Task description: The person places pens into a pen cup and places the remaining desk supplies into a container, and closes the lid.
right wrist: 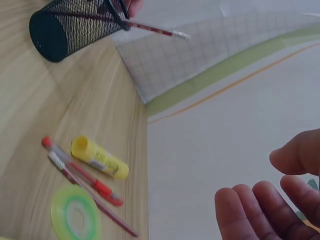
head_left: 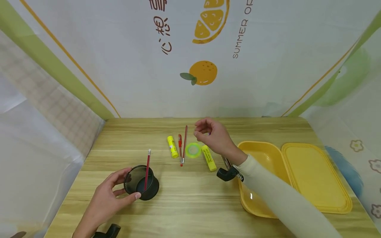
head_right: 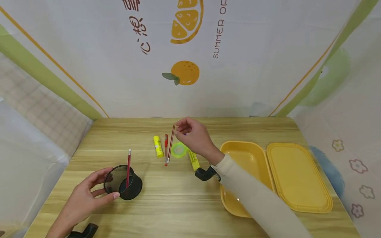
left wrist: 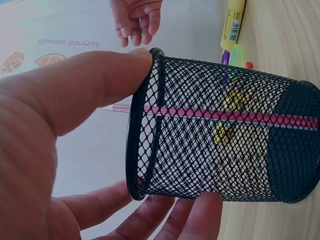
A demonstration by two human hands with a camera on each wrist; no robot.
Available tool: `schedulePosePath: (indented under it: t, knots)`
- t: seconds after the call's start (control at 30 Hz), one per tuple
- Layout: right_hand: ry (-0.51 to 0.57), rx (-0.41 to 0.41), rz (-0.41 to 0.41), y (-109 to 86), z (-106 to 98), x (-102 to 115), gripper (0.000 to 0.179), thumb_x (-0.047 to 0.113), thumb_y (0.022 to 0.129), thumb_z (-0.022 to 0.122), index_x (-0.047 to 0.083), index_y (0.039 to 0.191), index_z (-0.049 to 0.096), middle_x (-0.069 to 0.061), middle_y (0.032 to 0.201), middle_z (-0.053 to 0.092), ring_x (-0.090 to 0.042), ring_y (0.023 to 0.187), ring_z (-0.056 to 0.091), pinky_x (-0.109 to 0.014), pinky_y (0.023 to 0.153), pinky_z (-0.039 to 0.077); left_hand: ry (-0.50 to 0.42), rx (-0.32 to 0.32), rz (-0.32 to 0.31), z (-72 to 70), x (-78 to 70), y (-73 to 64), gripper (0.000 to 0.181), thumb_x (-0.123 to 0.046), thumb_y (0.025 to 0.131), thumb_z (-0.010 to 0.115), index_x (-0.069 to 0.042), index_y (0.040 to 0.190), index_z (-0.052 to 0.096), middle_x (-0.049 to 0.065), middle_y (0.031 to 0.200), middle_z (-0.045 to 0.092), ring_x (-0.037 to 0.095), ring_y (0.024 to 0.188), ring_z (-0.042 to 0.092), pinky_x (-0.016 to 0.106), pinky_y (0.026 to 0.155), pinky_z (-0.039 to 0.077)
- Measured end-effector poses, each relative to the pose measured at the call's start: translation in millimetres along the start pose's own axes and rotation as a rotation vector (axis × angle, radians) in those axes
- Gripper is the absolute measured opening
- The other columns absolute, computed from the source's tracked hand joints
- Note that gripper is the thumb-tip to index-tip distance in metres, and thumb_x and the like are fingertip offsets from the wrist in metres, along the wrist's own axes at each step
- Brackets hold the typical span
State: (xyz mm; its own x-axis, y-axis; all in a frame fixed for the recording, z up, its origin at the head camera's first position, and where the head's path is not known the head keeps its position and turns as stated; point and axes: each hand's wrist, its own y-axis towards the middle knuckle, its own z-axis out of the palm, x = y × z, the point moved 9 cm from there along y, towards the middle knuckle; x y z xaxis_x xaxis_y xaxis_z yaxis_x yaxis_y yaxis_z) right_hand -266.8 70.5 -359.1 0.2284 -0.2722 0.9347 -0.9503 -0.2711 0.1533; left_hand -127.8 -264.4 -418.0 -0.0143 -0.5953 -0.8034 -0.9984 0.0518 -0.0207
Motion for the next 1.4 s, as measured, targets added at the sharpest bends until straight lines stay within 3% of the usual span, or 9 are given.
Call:
schedulePosePath:
  t: [0.43, 0.6, 0.83, 1.0, 1.23, 1.4]
  knots:
    - [-0.073, -0.022, 0.132, 25.0, -38.9, -44.2, 0.03, 0.014, 0.101, 0.069, 0.004, 0.13, 0.065, -0.014, 0.114, 0.068, -0.031, 0.098, 0.07, -0.03, 0.078, 0.064, -0.021, 0.009, -0.005, -0.5, -1.5, 2.2, 0.085, -0.028, 0.079, 0.097, -0.014, 0.151, 0.054, 0.012, 0.136, 0.066, 0.003, 0.115, 0.064, 0.019, 0.087, 0.061]
    - [-0.118, -0.063, 0.174, 33.3, -49.0, -59.0, 0.029, 0.014, 0.1, 0.069, 0.004, 0.128, 0.067, -0.014, 0.109, 0.069, -0.036, 0.097, 0.072, -0.041, 0.081, 0.066, -0.026, 0.017, -0.008, 0.1, -1.6, 1.5, 0.085, -0.028, 0.078, 0.097, -0.013, 0.151, 0.054, 0.013, 0.135, 0.066, 0.006, 0.115, 0.065, 0.019, 0.087, 0.061]
    - [-0.136, -0.059, 0.231, 40.7, -48.8, -79.5, 0.031, 0.012, 0.099, 0.067, 0.001, 0.128, 0.066, -0.019, 0.115, 0.07, -0.047, 0.105, 0.07, -0.058, 0.094, 0.062, -0.028, 0.007, -0.011, -0.7, -1.0, -1.5, 0.085, -0.027, 0.078, 0.097, -0.013, 0.15, 0.055, 0.014, 0.133, 0.067, 0.006, 0.114, 0.066, 0.019, 0.086, 0.061]
    - [-0.179, -0.043, 0.288, 42.6, -51.0, -98.3, 0.037, 0.013, 0.1, 0.066, -0.002, 0.133, 0.063, -0.022, 0.122, 0.068, -0.045, 0.106, 0.071, -0.055, 0.094, 0.062, -0.029, 0.008, -0.01, 0.6, -0.6, -1.3, 0.085, -0.027, 0.078, 0.097, -0.012, 0.15, 0.054, 0.013, 0.133, 0.067, 0.007, 0.113, 0.066, 0.02, 0.086, 0.061]
    - [-0.276, -0.033, 0.373, 43.4, -55.9, -122.1, 0.041, 0.01, 0.097, 0.066, -0.006, 0.135, 0.064, -0.023, 0.12, 0.071, -0.035, 0.093, 0.069, -0.041, 0.08, 0.06, -0.012, 0.011, -0.017, -0.5, 0.1, -0.7, 0.086, -0.028, 0.078, 0.097, -0.014, 0.151, 0.054, 0.013, 0.134, 0.066, 0.008, 0.114, 0.066, 0.019, 0.086, 0.061]
    - [-0.358, -0.021, 0.421, 43.3, -57.3, -137.0, 0.039, 0.015, 0.097, 0.07, -0.004, 0.131, 0.068, -0.024, 0.13, 0.069, -0.033, 0.11, 0.068, -0.045, 0.093, 0.061, -0.008, 0.008, -0.016, -0.6, 0.8, -0.8, 0.086, -0.027, 0.078, 0.097, -0.014, 0.151, 0.054, 0.013, 0.134, 0.066, 0.006, 0.113, 0.065, 0.02, 0.085, 0.061]
